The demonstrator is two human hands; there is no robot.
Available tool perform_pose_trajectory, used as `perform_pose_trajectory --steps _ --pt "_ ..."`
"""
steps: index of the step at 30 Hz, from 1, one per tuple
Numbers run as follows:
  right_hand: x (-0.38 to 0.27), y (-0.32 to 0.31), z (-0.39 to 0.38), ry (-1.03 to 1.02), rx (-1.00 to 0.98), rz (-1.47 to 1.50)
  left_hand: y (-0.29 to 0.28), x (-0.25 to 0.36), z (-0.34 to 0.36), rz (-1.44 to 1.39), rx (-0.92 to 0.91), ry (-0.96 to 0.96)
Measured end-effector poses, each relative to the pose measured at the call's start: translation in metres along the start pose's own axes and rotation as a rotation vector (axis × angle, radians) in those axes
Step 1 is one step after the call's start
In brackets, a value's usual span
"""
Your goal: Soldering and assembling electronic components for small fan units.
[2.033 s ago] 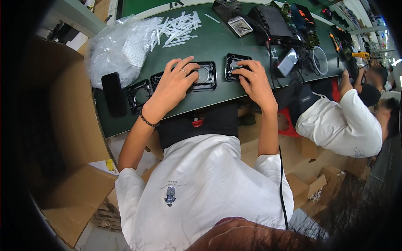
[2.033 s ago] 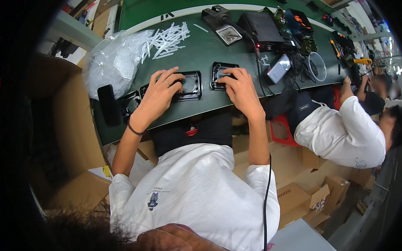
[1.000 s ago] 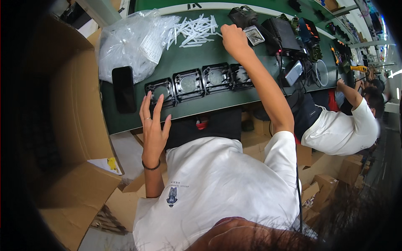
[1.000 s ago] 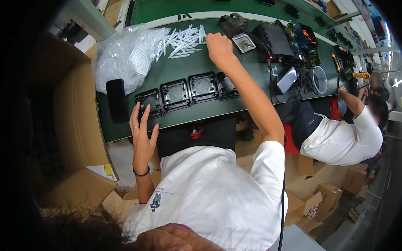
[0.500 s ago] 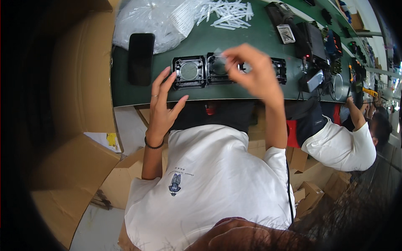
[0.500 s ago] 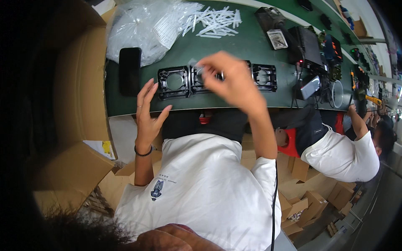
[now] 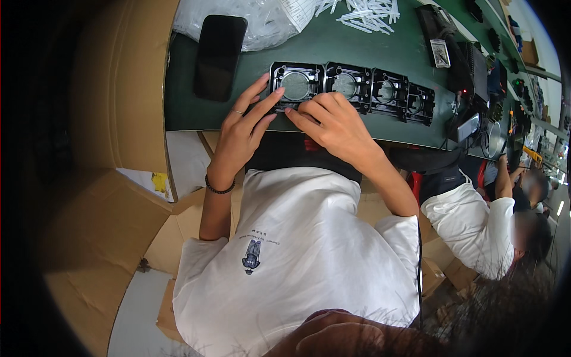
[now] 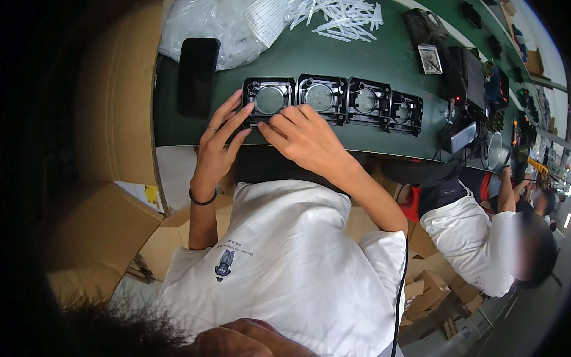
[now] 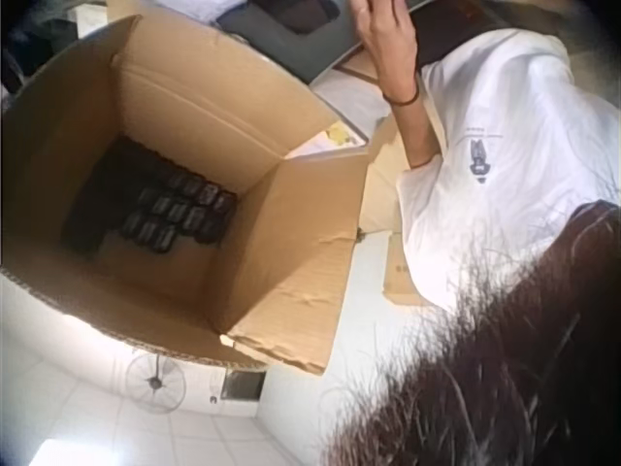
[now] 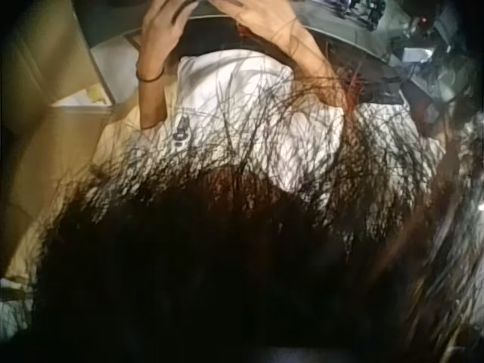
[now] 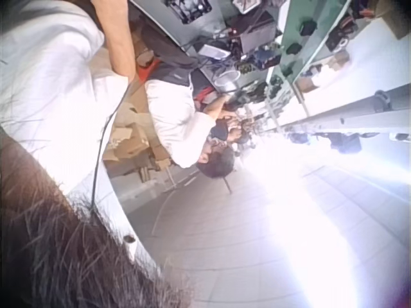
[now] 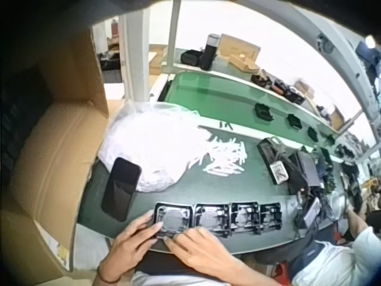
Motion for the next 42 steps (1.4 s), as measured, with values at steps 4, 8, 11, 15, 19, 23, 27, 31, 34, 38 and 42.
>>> perform_pose_trajectory --steps 4,8,11,15,19,23,27,31,34,38,42 --pt "0.002 -0.003 -0.001 -0.007 -0.055 -0.013 -0.002 -0.001 0.001 -0.031 -0.008 -0.017" --pt "0.003 -0.003 0.000 0.007 -0.053 0.023 -0.002 -0.002 0.000 -0.028 -0.013 -0.024" --pt "0.002 -0.002 0.000 0.023 -0.053 0.041 -0.002 -0.001 0.003 -0.023 -0.025 -0.031" --pt "0.002 -0.002 0.001 0.021 -0.073 0.040 -0.004 -0.002 0.004 -0.036 -0.052 -0.063" --pt "-0.005 -0.004 0.001 0.016 -0.127 -0.005 -0.011 -0.003 0.011 -0.067 -0.086 -0.066" --pt "-0.009 -0.009 0.000 0.067 -0.181 -0.010 -0.019 -0.005 0.023 0.046 -0.204 0.068" --pt "-0.011 -0.012 -0.001 0.079 -0.178 -0.062 -0.023 -0.001 0.029 0.086 -0.288 0.060" --pt "-0.010 -0.019 -0.009 0.152 -0.167 -0.063 -0.027 0.001 0.035 0.143 -0.319 0.014" --pt "-0.011 -0.016 -0.019 0.202 -0.145 -0.083 -0.026 0.004 0.033 0.180 -0.319 0.033" --pt "-0.016 -0.019 -0.012 0.237 -0.098 -0.088 -0.028 0.010 0.034 0.184 -0.338 -0.004" --pt "0.016 -0.036 0.005 0.234 -0.056 0.024 -0.031 0.014 0.032 0.248 -0.318 -0.011"
Point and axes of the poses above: each hand's wrist, its own z-axis towards the middle knuckle, its own y-axis out of the palm, x = y × z, the point moved 1 cm from there along z, towards the middle knuckle, and after that the axes turned 12 degrees about -z, right-handed, at the moved point
